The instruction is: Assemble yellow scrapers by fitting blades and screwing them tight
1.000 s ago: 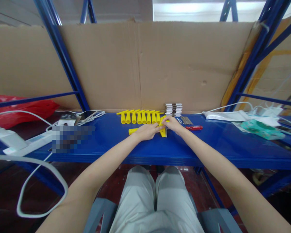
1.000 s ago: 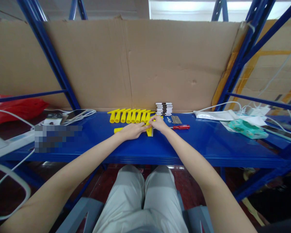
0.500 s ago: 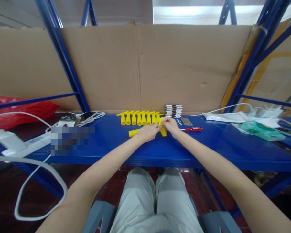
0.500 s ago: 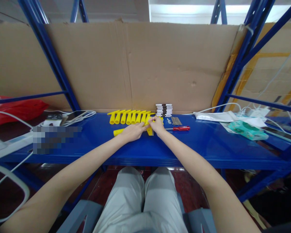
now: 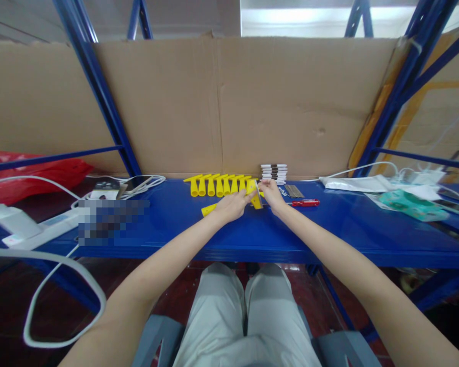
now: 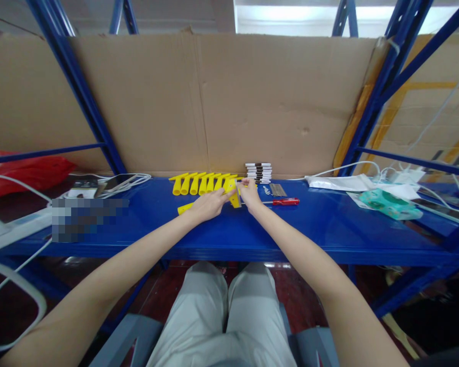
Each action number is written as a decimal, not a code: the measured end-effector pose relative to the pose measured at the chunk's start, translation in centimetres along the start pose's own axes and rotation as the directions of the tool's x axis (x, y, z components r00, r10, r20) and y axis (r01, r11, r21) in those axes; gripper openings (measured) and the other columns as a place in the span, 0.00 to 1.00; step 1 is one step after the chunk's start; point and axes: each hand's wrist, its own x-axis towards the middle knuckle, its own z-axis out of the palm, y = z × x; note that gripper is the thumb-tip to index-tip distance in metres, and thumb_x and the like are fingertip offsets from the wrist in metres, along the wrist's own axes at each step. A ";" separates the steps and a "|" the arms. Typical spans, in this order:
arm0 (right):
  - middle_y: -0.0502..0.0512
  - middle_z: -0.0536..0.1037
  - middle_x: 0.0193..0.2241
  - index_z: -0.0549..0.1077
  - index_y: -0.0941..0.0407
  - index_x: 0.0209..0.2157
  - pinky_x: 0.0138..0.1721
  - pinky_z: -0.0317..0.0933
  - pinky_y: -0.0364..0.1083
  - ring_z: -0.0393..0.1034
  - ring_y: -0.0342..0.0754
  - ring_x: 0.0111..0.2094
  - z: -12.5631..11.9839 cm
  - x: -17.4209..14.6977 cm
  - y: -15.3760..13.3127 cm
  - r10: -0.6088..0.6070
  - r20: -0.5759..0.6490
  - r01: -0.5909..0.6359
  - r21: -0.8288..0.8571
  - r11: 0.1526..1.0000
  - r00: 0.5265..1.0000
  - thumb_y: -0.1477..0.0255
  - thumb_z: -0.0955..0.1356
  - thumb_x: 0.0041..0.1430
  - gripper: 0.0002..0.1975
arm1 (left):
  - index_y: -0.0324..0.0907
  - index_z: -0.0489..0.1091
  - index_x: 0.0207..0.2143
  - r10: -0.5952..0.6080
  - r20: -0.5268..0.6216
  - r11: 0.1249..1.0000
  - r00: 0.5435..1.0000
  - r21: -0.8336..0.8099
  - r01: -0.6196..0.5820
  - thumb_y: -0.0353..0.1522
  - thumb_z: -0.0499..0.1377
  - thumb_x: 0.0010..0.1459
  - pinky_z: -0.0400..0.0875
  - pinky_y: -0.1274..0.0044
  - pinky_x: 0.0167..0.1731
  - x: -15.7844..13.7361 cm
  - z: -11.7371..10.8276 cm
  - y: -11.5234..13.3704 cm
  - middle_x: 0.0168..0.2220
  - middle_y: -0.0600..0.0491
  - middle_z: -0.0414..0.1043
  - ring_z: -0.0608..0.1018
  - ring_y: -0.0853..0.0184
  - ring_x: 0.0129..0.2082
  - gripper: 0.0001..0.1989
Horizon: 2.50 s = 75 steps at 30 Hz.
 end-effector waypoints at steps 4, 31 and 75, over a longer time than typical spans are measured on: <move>0.48 0.73 0.26 0.65 0.55 0.31 0.29 0.62 0.41 0.67 0.41 0.24 -1.0 -0.4 -1.1 0.223 0.274 -0.229 -0.008 0.973 0.935 0.77 0.64 0.53 0.03 | 0.45 0.50 0.64 -0.080 -0.012 0.996 0.997 -0.031 0.080 0.31 0.41 0.65 0.70 0.73 0.39 0.0 0.0 -0.3 0.49 0.43 0.66 0.76 0.60 0.44 0.25; 0.52 0.78 0.23 0.66 0.58 0.31 0.27 0.70 0.41 0.75 0.43 0.23 -1.5 -1.9 -2.0 0.294 0.550 -0.306 -0.072 0.949 0.782 0.82 0.64 0.58 0.06 | 0.37 0.51 0.63 -0.038 -0.035 0.997 0.999 -0.076 0.035 0.29 0.46 0.63 0.70 0.73 0.43 0.1 0.9 -1.3 0.53 0.42 0.69 0.75 0.61 0.49 0.26; 0.45 0.67 0.12 0.66 0.57 0.22 0.14 0.53 0.35 0.63 0.37 0.13 -1.8 -1.2 -1.6 0.224 0.493 -0.166 -0.160 0.973 0.841 0.73 0.71 0.54 0.11 | 0.46 0.52 0.64 0.079 -0.029 0.996 0.996 0.045 -0.078 0.30 0.47 0.64 0.70 0.77 0.38 -0.3 0.5 -2.2 0.45 0.47 0.73 0.76 0.64 0.44 0.25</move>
